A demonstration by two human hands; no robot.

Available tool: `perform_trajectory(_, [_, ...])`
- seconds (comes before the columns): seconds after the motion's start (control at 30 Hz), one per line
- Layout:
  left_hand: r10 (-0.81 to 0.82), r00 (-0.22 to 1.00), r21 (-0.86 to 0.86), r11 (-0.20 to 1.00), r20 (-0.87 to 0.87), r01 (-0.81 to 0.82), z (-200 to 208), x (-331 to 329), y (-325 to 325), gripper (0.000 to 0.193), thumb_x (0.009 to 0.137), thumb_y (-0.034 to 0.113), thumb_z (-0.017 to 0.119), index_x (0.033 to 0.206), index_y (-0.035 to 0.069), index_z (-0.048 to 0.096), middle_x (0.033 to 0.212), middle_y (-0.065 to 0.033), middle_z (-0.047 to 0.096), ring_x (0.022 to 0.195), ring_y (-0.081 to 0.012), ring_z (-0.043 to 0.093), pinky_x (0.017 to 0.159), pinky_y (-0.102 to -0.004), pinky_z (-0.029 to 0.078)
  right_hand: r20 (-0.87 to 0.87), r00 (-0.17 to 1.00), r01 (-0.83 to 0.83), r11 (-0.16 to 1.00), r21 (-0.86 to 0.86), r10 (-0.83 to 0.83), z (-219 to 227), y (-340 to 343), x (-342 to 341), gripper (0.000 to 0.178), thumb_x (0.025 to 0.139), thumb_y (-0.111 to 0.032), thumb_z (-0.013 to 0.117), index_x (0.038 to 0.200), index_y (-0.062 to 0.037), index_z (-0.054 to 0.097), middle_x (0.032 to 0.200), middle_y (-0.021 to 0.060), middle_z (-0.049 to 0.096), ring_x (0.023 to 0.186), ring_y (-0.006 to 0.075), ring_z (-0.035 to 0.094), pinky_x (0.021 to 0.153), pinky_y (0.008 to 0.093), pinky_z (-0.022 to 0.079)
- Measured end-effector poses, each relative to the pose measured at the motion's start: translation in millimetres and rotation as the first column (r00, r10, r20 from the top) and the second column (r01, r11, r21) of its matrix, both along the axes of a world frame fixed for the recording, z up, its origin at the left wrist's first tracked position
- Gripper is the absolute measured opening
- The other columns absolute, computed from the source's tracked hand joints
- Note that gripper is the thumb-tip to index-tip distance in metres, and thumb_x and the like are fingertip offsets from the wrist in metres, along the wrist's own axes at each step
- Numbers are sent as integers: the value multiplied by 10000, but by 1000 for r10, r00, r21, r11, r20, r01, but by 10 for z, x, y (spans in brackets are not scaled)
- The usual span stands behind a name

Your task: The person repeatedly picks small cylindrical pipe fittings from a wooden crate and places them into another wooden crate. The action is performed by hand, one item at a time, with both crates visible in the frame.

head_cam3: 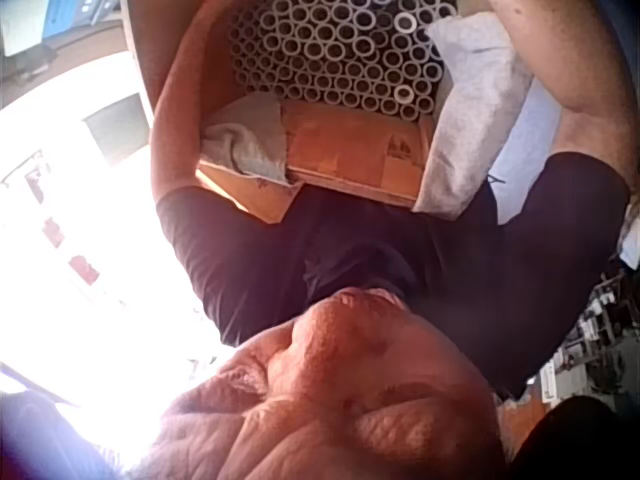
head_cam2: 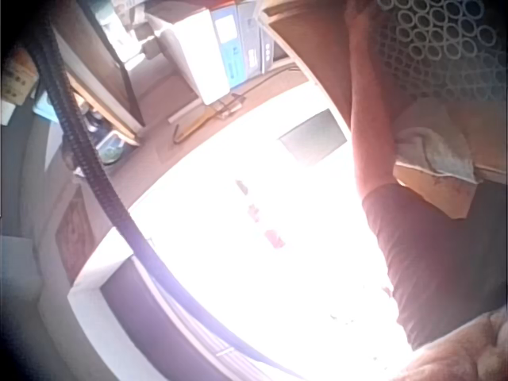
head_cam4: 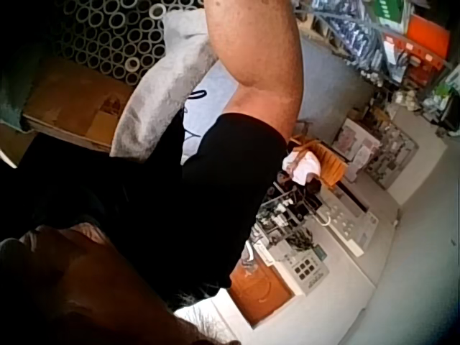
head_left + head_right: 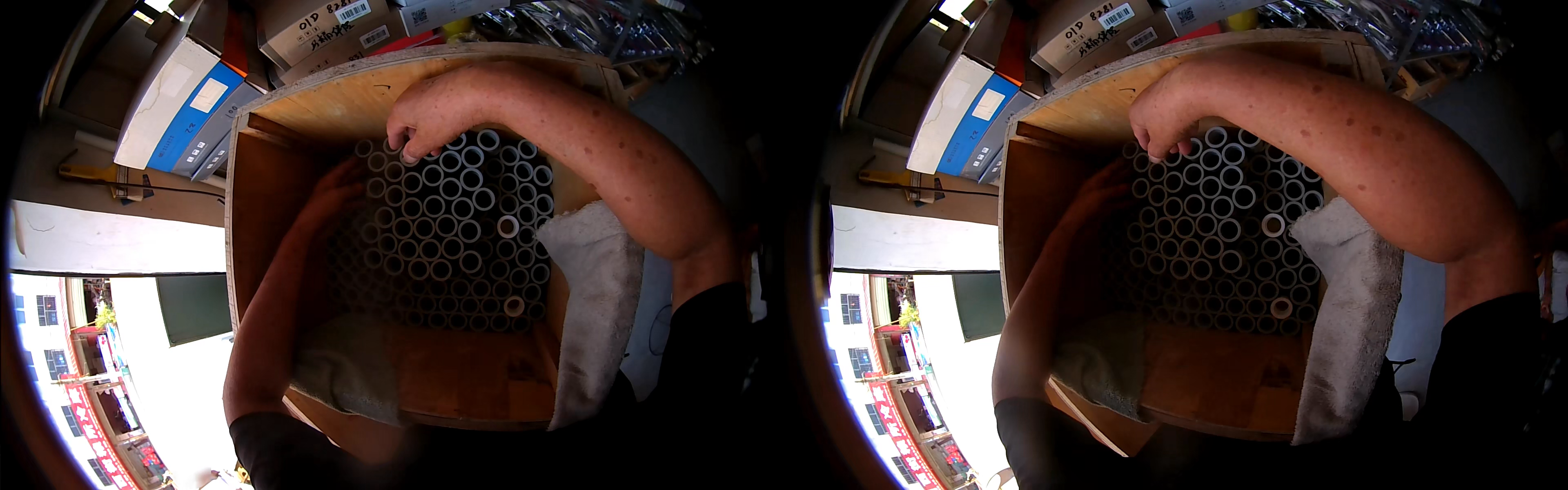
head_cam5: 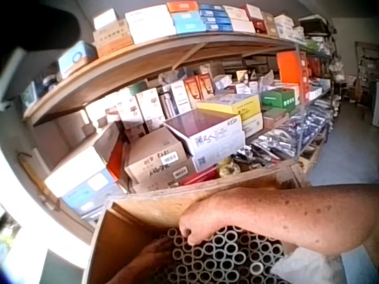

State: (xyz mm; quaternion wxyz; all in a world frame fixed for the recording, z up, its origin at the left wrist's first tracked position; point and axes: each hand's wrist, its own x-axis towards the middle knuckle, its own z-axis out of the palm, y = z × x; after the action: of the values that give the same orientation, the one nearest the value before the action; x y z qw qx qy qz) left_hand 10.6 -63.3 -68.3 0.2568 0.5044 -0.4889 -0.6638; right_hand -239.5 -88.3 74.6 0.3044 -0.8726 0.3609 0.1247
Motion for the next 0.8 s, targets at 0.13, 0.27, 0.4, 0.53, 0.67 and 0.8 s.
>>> perform_trajectory(0.13, [35, 999, 10, 999, 18, -35, -28, 41, 3, 595, 841, 6, 512, 1389, 48, 284, 1313, -130, 456, 1136, -240, 499, 866, -355, 472, 0, 1000, 10, 1000, 16, -10, 32, 16, 16, 387, 814, -265, 586, 1133, -46, 587, 810, 78, 669, 735, 170, 639, 646, 324, 499])
perform_trajectory(0.27, [35, 998, 16, 999, 61, -36, 52, -18, 23, 580, 840, 11, 521, 1376, 42, 301, 1249, -132, 508, 1105, -235, 520, 852, -348, 482, -13, 1000, 1, 1000, 13, 0, 33, 11, 7, 387, 812, -264, 586, 1132, -46, 587, 809, 78, 669, 731, 171, 640, 646, 325, 498])
perform_trajectory(0.4, [-9, 999, 0, 1000, 42, 9, 103, -71, 36, 584, 836, 19, 538, 1370, 41, 303, 1216, -122, 536, 1080, -229, 535, 821, -349, 494, -8, 1000, -1, 1000, 14, 1, 25, 5, -5, 394, 808, -273, 591, 1131, -48, 588, 805, 77, 669, 743, 170, 638, 661, 324, 496])
perform_trajectory(0.53, [29, 997, 2, 1000, 67, -29, -32, 53, -34, 503, 817, 60, 586, 1293, 36, 425, 1169, -102, 568, 1013, -184, 560, 791, -328, 489, -17, 1000, 16, 1000, 24, -15, 46, 21, 10, 397, 805, -284, 595, 1131, -57, 590, 796, 68, 667, 752, 169, 632, 680, 324, 490])
perform_trajectory(0.67, [-217, 855, -211, 914, 470, 347, -158, 305, -134, 325, 785, 120, 653, 1089, 29, 581, 1014, -73, 630, 893, -143, 578, 782, -305, 484, -16, 1000, 24, 999, 32, -24, 44, 21, 37, 396, 805, -290, 595, 1133, -68, 591, 790, 58, 665, 752, 168, 627, 685, 325, 487])
perform_trajectory(0.8, [-476, 641, 0, 803, 601, 596, 114, 201, -59, 235, 780, 139, 666, 987, 34, 630, 936, -53, 650, 857, -126, 578, 785, -297, 486, -28, 999, 39, 999, 35, -38, 17, 6, -2, 400, 804, -290, 595, 1138, -70, 588, 793, 58, 665, 756, 167, 627, 687, 328, 486])
